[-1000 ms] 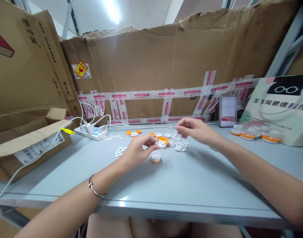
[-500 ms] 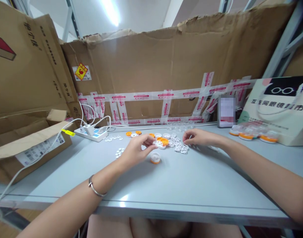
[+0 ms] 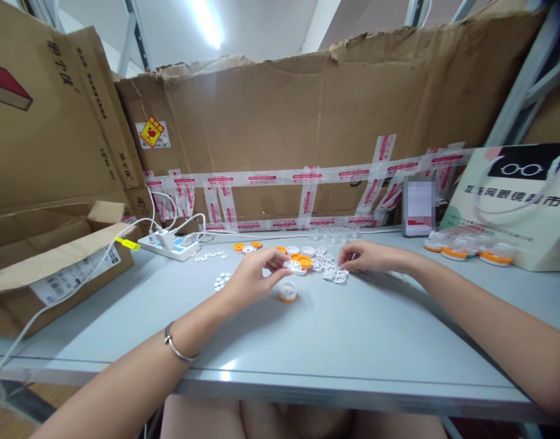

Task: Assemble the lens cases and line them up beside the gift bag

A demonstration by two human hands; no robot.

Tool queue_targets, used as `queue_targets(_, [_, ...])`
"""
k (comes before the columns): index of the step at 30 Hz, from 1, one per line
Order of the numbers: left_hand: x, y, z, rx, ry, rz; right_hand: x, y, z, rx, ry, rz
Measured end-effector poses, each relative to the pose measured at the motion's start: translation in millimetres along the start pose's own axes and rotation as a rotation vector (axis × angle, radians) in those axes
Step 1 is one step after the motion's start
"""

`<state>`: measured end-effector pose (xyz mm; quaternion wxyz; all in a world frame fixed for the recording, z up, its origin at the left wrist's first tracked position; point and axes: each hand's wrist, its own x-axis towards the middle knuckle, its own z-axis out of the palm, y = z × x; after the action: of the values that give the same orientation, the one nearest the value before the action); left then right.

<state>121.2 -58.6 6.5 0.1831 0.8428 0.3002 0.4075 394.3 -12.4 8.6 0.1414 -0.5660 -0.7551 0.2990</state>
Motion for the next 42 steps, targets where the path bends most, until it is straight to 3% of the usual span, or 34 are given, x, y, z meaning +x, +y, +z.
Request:
queue_targets(9, [0,-4,1.7,-0.051,0.010,-0.018,-3,-13,2,0.518,0.201,-0.086])
queue_targets(16, [1,-2,2.5,-0.112,0.029,-0.101,-10,-39,20,0.564,0.171,-0.221])
queue_targets(21, [0,-1,3.8,-0.156,0.020,-0.135,-16,-55,37,0.737,0.271,-0.308])
queue_targets(27, [1,5,6.0,-0.307,0.043,-0.188,-25,-75,59,0.919,0.266,-0.461])
queue_targets(33, [2,11,5.7,-0.503,0.078,-0.243,-26,-78,68,0.951,0.274,-0.495])
queue_targets(42, [0,12,4.9,-0.593,0.106,-0.250,-30,-79,67,0.801,0.326,-0.572])
